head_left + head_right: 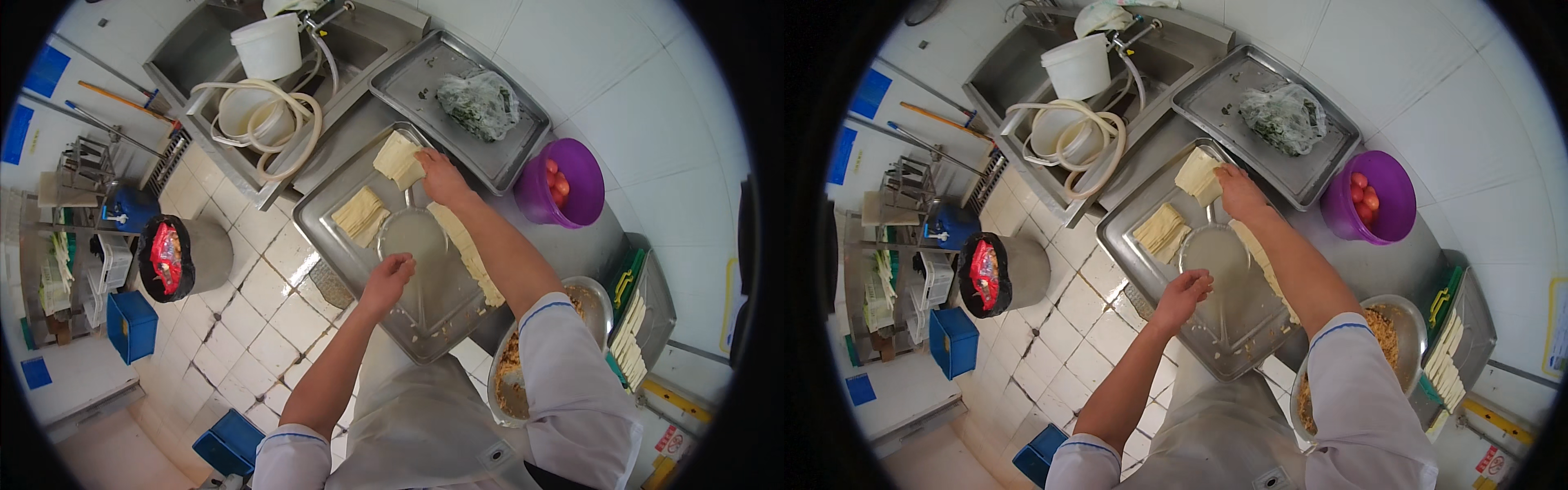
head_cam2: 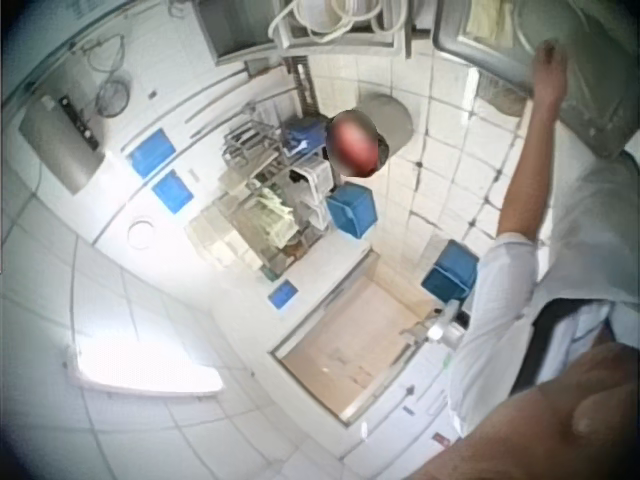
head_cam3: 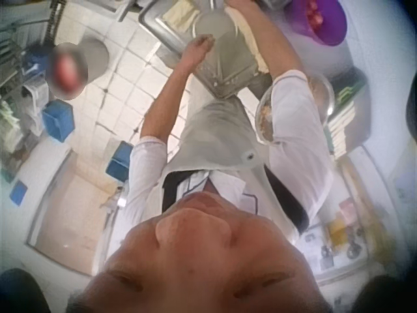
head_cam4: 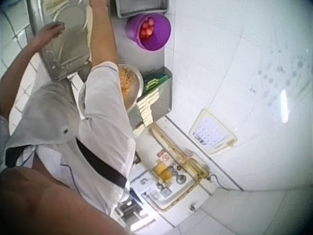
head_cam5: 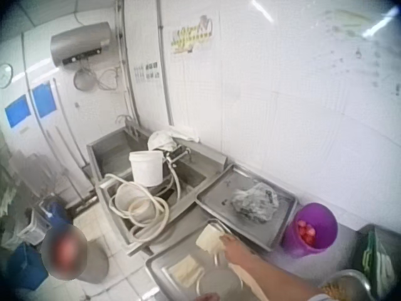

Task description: The person repeatedly scoops a crumbly filling from a large metal bowl and places it onto rectangular tofu slices. They then cover each filled slice with another tofu slice and arrange the assembled units on a metal tray.

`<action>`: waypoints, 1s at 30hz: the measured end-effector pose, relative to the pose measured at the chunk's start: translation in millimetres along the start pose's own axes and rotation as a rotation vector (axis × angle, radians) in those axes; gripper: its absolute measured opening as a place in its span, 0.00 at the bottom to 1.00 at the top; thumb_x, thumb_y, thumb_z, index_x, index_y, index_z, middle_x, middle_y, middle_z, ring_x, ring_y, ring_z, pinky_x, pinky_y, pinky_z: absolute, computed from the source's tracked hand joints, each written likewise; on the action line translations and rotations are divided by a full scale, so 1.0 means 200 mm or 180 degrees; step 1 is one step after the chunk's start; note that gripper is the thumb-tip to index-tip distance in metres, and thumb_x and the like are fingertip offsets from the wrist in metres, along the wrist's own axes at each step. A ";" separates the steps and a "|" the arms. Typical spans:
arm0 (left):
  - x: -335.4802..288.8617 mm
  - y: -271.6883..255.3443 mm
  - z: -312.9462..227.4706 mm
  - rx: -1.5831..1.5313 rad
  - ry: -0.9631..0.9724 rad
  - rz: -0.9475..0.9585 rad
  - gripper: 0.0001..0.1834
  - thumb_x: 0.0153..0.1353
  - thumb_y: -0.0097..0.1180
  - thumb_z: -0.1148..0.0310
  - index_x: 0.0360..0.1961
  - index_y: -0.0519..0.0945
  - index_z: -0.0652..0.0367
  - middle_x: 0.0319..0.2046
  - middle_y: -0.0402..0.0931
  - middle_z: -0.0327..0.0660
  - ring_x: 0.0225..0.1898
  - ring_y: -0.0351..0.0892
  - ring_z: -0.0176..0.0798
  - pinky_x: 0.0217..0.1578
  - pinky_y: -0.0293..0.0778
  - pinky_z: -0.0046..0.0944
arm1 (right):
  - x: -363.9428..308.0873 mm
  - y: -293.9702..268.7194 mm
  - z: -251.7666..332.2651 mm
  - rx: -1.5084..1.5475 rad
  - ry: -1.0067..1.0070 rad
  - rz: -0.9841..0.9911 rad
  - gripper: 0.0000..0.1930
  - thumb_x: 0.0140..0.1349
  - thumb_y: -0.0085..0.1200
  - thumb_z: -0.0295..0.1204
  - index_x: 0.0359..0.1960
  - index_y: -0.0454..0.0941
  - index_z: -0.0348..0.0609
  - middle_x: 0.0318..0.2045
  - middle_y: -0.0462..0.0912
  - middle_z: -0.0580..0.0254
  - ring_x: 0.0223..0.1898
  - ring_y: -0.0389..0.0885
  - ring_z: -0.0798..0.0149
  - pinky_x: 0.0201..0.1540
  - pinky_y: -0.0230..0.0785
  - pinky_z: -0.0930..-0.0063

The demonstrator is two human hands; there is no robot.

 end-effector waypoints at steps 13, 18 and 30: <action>0.70 0.11 -0.24 -0.2484 -0.0524 -0.0066 0.25 0.77 0.58 0.54 0.65 0.71 0.57 0.63 0.74 0.48 0.60 0.79 0.48 0.63 0.77 0.47 | 0.04 0.01 -0.04 -0.0232 -0.0096 0.0068 0.16 0.64 0.54 0.23 0.53 0.75 0.37 0.56 0.75 0.50 0.55 0.76 0.45 0.58 0.75 0.54; 0.77 0.09 -0.19 -0.3031 -0.0667 -0.0406 0.26 0.79 0.54 0.48 0.63 0.71 0.58 0.64 0.72 0.51 0.62 0.76 0.50 0.65 0.76 0.50 | 0.07 -0.01 -0.02 -0.0237 -0.0140 0.0200 0.16 0.59 0.57 0.22 0.50 0.78 0.40 0.48 0.80 0.54 0.54 0.77 0.45 0.58 0.74 0.53; 0.62 0.21 -0.31 -0.3291 -0.0318 -0.0132 0.33 0.82 0.39 0.40 0.67 0.72 0.58 0.66 0.75 0.50 0.69 0.73 0.50 0.72 0.68 0.51 | -0.25 -0.11 0.35 -0.0045 -0.0469 0.0488 0.13 0.58 0.63 0.31 0.45 0.83 0.44 0.43 0.83 0.56 0.45 0.86 0.51 0.49 0.80 0.57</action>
Point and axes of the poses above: each hand's wrist, its own x-axis towards the middle knuckle, its own y-axis out of the palm, z = x × y, the point moved 9 cm from there along x, towards the middle knuckle
